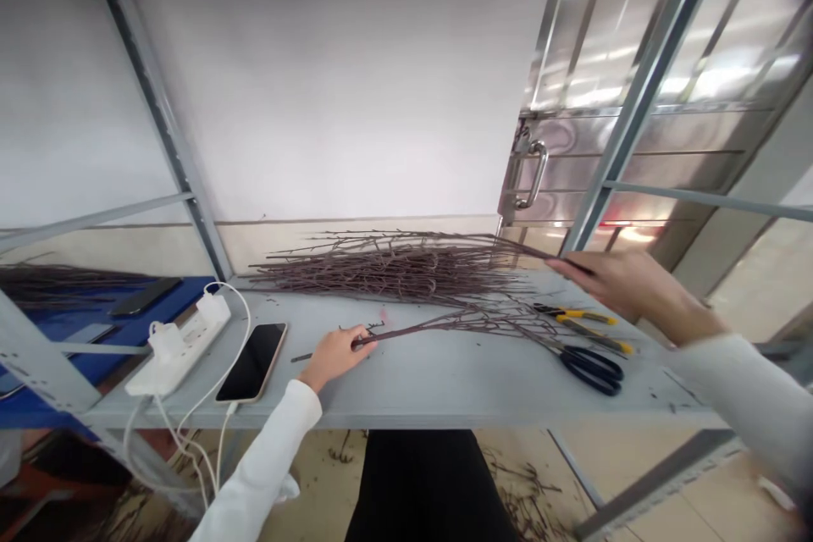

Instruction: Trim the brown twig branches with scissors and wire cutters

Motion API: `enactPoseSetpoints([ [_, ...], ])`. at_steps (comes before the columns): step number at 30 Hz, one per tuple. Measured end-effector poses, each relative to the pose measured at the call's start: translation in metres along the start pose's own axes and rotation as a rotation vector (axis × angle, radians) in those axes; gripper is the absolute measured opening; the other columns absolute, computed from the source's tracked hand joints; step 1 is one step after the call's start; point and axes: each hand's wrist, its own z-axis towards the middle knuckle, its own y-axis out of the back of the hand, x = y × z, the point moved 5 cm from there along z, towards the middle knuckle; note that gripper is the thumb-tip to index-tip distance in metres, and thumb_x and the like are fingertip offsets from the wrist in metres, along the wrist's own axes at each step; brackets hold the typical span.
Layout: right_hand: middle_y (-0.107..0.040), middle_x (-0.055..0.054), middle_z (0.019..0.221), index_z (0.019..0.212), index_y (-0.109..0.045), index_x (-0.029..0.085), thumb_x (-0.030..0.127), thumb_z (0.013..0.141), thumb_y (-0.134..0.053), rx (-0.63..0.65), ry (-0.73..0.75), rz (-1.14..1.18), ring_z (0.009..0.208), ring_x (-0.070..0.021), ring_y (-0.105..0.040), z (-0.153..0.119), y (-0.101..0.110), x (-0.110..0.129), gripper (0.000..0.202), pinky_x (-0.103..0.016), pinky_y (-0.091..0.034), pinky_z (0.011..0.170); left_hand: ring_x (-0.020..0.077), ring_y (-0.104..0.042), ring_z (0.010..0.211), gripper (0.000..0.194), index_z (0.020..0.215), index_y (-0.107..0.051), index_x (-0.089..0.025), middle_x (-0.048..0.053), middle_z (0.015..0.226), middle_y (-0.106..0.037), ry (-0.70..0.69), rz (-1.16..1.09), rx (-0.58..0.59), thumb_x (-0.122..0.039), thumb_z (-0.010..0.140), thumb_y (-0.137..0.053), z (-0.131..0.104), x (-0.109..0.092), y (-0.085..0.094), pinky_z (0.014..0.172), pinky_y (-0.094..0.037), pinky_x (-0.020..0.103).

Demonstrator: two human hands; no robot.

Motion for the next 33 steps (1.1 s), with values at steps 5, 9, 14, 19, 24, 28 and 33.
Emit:
enactPoseSetpoints([
  [5,-0.067,-0.019,0.074,0.085,-0.068,-0.001,0.063,0.081,0.014,0.154,0.177,-0.097,0.078,-0.0185,-0.065,0.087,-0.064,0.055,0.104,-0.034,-0.033,0.064,0.0179,-0.059,0.062,0.03,0.092,-0.064,-0.024,0.0,0.07,-0.066,0.022,-0.032,-0.002,-0.047,0.086,-0.045,-0.001,0.005,-0.002,0.059,-0.038,0.025],
  [9,-0.049,-0.036,0.125,0.123,-0.049,-0.007,0.054,0.093,-0.032,0.109,0.142,-0.082,0.121,-0.0382,-0.045,0.094,-0.104,0.075,0.069,-0.053,-0.031,0.092,0.0184,-0.058,0.061,0.03,0.093,-0.064,-0.024,0.0,0.068,-0.065,0.039,-0.045,-0.003,-0.047,0.085,-0.047,-0.001,0.007,-0.002,0.059,-0.037,0.025],
  [14,-0.037,-0.023,0.143,0.133,-0.043,0.012,0.042,0.088,-0.046,0.186,0.152,0.043,0.133,-0.0361,-0.032,0.038,-0.143,0.085,0.054,-0.06,-0.026,0.101,0.019,-0.059,0.062,0.03,0.094,-0.065,-0.023,0.001,0.068,-0.066,0.03,-0.068,0.002,-0.047,0.085,-0.047,-0.002,0.004,-0.001,0.059,-0.038,0.026],
  [19,-0.049,-0.015,0.133,0.118,-0.054,0.022,0.043,0.086,-0.046,0.221,0.133,0.175,0.121,-0.0296,-0.047,-0.033,-0.154,0.086,0.038,-0.05,-0.039,0.094,0.0191,-0.059,0.065,0.032,0.091,-0.065,-0.023,0.001,0.071,-0.067,0.032,-0.086,-0.016,-0.048,0.084,-0.047,-0.005,-0.003,0.001,0.061,-0.038,0.026],
  [24,-0.047,-0.014,0.128,0.115,-0.053,0.024,0.042,0.09,-0.042,-0.009,-0.018,0.348,0.118,-0.0295,-0.046,-0.101,-0.107,0.095,0.033,-0.05,-0.039,0.092,0.0167,-0.054,0.062,0.033,0.084,-0.063,-0.023,-0.001,0.066,-0.061,0.061,-0.188,-0.073,-0.051,0.083,-0.046,-0.012,-0.012,0.007,0.061,-0.037,0.026],
  [28,-0.047,-0.016,0.12,0.113,-0.051,0.021,0.037,0.09,-0.044,-0.315,-0.248,0.544,0.12,-0.0299,-0.042,-0.154,-0.057,0.114,0.028,-0.054,-0.032,0.098,0.0148,-0.045,0.058,0.031,0.078,-0.058,-0.023,-0.004,0.059,-0.051,0.08,-0.301,-0.119,-0.051,0.083,-0.047,-0.029,-0.022,0.011,0.06,-0.034,0.026],
  [33,-0.04,-0.018,0.127,0.121,-0.042,0.022,0.037,0.09,-0.046,-0.314,-0.42,0.808,0.122,-0.0291,-0.036,-0.185,-0.056,0.139,0.036,-0.048,-0.042,0.09,0.0122,-0.034,0.055,0.036,0.066,-0.042,-0.021,-0.005,0.056,-0.033,0.09,-0.525,-0.137,-0.052,0.085,-0.043,-0.057,-0.042,0.005,0.056,-0.029,0.025],
])
